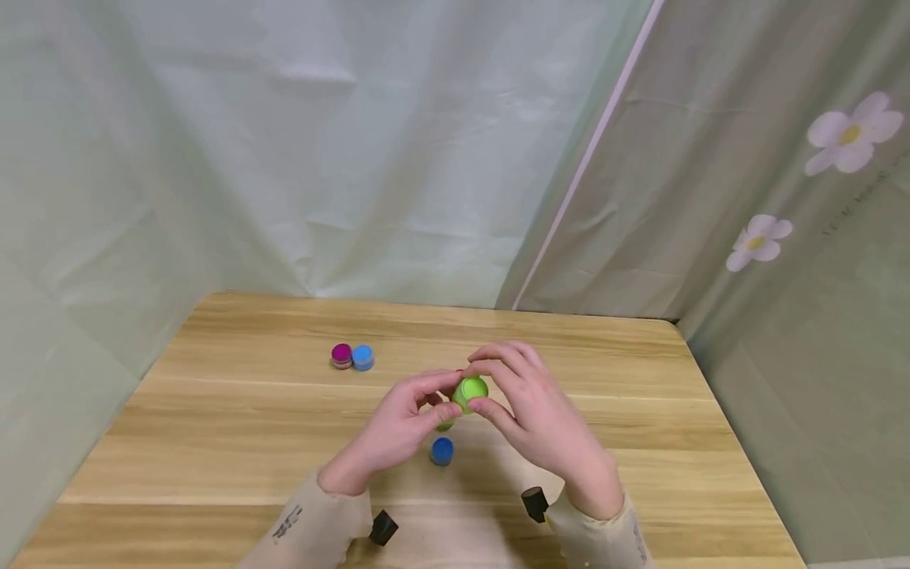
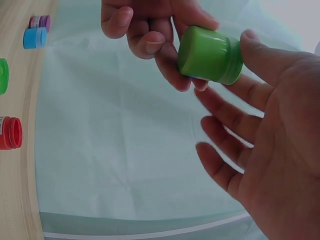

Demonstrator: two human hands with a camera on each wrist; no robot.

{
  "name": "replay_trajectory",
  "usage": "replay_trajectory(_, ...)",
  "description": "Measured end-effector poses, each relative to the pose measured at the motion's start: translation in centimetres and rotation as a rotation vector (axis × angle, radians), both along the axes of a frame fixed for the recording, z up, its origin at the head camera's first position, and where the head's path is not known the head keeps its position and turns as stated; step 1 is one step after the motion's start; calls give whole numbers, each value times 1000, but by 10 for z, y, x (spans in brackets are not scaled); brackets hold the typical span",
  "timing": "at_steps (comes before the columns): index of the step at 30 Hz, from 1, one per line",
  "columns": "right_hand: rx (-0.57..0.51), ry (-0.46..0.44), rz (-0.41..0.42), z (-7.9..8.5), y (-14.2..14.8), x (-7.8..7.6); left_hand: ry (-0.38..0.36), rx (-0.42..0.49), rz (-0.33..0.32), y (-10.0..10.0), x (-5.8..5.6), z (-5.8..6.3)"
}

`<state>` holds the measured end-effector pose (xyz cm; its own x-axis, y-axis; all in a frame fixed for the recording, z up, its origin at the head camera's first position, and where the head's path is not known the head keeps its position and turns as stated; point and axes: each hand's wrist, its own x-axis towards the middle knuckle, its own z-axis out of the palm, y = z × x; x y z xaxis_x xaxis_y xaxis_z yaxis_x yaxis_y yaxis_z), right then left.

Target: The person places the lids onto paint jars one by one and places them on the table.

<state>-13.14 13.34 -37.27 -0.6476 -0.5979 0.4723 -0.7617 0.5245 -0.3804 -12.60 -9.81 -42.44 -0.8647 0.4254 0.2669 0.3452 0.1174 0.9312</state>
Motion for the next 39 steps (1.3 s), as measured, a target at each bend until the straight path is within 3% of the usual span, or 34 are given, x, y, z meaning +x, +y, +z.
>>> replay_trajectory(5, 8, -36, -41, -3, -1, 1, 26, -6, -12, 2, 1, -3)
replay_trajectory(9, -21, -31, -21, -3, 0, 0, 21, 25, -4, 2, 1, -3)
replay_trajectory(20, -61, 178, 145, 5, 2, -2, 3, 90, -11, -4, 0, 5)
replay_trajectory(25, -67, 201, 197, 5, 2, 0, -59, 145, -15, -8, 2, 5)
replay_trajectory(30, -64, 190, 198, 6, 2, 1, -119, 192, -1, -9, 3, 5)
replay_trajectory(39, -47, 169, 150, 4, 3, 3, -109, 181, -19, -7, 2, 3)
